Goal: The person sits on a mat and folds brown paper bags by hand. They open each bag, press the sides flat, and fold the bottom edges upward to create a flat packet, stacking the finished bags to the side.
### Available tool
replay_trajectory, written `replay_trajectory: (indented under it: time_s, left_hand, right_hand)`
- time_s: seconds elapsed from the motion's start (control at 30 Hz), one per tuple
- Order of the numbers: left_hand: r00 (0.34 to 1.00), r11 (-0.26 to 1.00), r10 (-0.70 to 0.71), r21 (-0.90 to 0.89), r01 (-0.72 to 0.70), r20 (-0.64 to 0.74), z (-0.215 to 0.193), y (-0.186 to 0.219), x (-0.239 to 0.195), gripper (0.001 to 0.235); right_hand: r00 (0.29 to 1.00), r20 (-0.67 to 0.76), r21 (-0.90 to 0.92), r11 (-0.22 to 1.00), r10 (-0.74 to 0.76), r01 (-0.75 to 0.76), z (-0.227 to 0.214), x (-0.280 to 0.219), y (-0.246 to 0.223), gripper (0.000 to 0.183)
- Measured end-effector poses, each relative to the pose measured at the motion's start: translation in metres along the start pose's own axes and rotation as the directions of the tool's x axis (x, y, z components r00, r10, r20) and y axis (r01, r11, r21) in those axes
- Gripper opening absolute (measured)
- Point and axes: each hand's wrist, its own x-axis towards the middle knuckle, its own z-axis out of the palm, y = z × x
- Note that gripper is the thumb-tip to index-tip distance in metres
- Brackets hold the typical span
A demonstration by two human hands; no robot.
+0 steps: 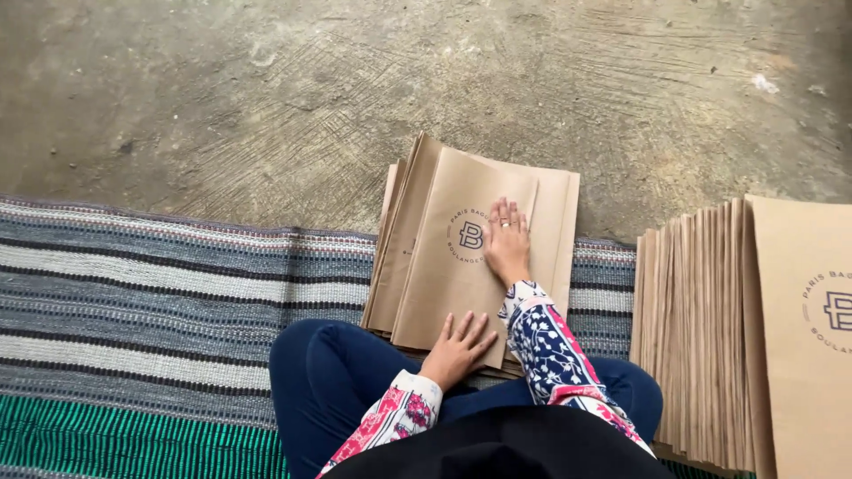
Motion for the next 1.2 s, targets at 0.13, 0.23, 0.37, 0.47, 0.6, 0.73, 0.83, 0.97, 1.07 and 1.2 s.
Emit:
replay_trajectory:
  time_s: [0.13, 0.23, 0.37, 0.47, 0.6, 0.73, 0.83, 0.97, 1.07, 1.2]
  left_hand:
    - [0.999, 1.0, -0.019, 0.017, 0.018, 0.035, 0.011, -0.002, 0.002, 0.078]
    - [0.998, 0.999, -0.028, 0.042, 0.025, 0.061, 0.017, -0.002, 0.0, 0.071]
    - [0.999, 0.996, -0.02, 0.093, 0.016, 0.041, 0.01, 0.0, 0.001, 0.061]
    - [0.998, 0.993, -0.032, 0.117, 0.026, 0.057, 0.023, -0.001, 0.004, 0.051]
    - [0.993, 0.964, -0.063, 0.263, 0.034, 0.102, 0.042, -0.004, 0.008, 0.045]
    - [0.993, 0.966, -0.118, 0.232, 0.111, 0.018, 0.04, 0.0, 0.0, 0.045]
    - [0.986, 0.978, -0.134, 0.147, 0.148, -0.099, 0.018, 0.006, -0.014, 0.047]
    - [0.974, 0.97, -0.227, 0.084, 0.228, -0.03, 0.009, 0.011, -0.021, 0.052]
    - [0.951, 0.964, -0.263, 0.08, 0.253, 0.163, 0.0, 0.006, -0.016, 0.057]
    - [0.905, 0.956, -0.293, 0.074, 0.285, 0.309, 0.003, 0.007, -0.012, 0.059]
  right_hand:
    - [0.999, -0.023, -0.032, 0.999, -0.038, 0.037, 0.008, -0.038, -0.007, 0.064]
    - [0.984, -0.1, -0.058, 0.988, -0.15, 0.144, 0.018, -0.072, -0.01, 0.067]
    - [0.979, -0.032, -0.053, 0.979, -0.201, 0.199, 0.033, -0.108, -0.015, 0.073]
    - [0.975, 0.035, -0.063, 0.973, -0.221, 0.223, 0.05, -0.134, -0.016, 0.076]
    - [0.976, 0.111, -0.057, 0.979, -0.187, 0.194, 0.059, -0.163, -0.023, 0.079]
    - [0.968, 0.167, 0.042, 0.982, -0.189, 0.184, 0.058, -0.161, -0.018, 0.078]
    - [0.973, 0.118, 0.027, 0.98, -0.197, 0.195, 0.051, -0.159, -0.021, 0.074]
    - [0.972, 0.016, -0.053, 0.97, -0.235, 0.236, 0.052, -0.152, -0.022, 0.071]
    - [0.97, -0.029, -0.092, 0.967, -0.243, 0.24, 0.047, -0.151, -0.029, 0.072]
    - [0.973, -0.016, -0.102, 0.968, -0.232, 0.229, 0.055, -0.155, -0.026, 0.076]
